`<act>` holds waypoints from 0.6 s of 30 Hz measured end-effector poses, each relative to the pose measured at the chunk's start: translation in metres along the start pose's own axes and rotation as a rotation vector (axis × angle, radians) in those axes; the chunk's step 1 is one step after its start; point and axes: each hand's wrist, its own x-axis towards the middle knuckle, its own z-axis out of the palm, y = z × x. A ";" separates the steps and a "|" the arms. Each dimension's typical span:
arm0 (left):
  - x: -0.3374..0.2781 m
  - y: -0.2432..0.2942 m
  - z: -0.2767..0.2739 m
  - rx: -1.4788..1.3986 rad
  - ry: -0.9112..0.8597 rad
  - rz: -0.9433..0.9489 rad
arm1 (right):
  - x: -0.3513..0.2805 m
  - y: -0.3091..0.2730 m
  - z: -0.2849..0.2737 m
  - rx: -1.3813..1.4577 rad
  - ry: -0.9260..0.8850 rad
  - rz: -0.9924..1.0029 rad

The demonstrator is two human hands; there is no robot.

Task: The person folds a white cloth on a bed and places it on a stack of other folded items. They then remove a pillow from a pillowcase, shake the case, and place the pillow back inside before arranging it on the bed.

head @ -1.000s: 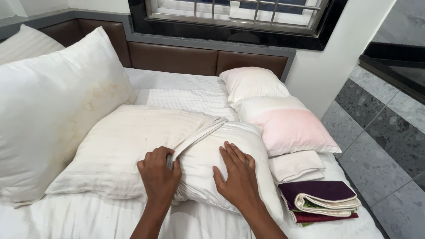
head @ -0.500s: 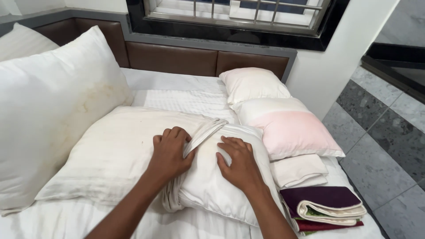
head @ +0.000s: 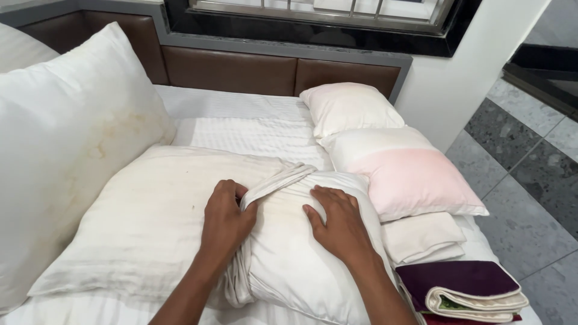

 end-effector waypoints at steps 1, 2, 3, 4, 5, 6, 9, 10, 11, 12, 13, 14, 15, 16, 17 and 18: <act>-0.001 0.003 0.002 0.029 0.035 0.010 | 0.000 -0.001 -0.001 0.008 -0.024 0.025; -0.003 0.006 0.004 0.055 0.069 0.019 | -0.001 -0.002 -0.002 0.015 -0.050 0.052; -0.006 0.013 0.004 0.051 0.066 0.019 | -0.001 0.001 0.000 0.010 -0.050 0.055; -0.009 0.019 0.002 0.103 0.042 0.076 | -0.002 0.003 0.003 0.014 -0.022 0.023; -0.012 0.025 0.000 0.154 0.018 0.132 | -0.002 0.005 0.006 0.018 0.005 -0.010; -0.012 0.021 0.002 0.157 0.020 0.131 | -0.002 0.007 0.009 0.021 0.005 -0.011; -0.011 0.010 0.007 0.149 0.088 0.555 | -0.002 0.008 0.016 0.020 0.025 0.050; -0.009 0.006 0.011 0.192 0.061 0.578 | -0.002 0.009 0.016 0.021 0.055 0.021; -0.007 0.001 0.014 0.236 0.034 0.602 | -0.002 0.010 0.016 0.021 0.084 -0.008; -0.006 0.004 0.013 0.236 0.035 0.603 | -0.002 0.009 0.014 0.021 0.086 -0.009; -0.004 0.006 0.013 0.249 -0.020 0.518 | -0.002 0.008 0.013 0.009 0.095 -0.022; -0.004 0.007 0.012 0.263 -0.074 0.429 | -0.002 0.007 0.013 -0.001 0.103 -0.037; -0.003 0.009 0.012 0.264 -0.073 0.428 | -0.002 0.006 0.012 -0.001 0.102 -0.039; -0.002 0.011 0.012 0.257 -0.056 0.348 | -0.002 0.005 0.011 0.002 0.100 -0.040; -0.002 0.013 0.012 0.250 -0.039 0.268 | -0.002 0.003 0.009 0.004 0.097 -0.041; 0.000 0.011 0.011 0.250 -0.040 0.266 | -0.003 0.002 0.009 0.004 0.095 -0.041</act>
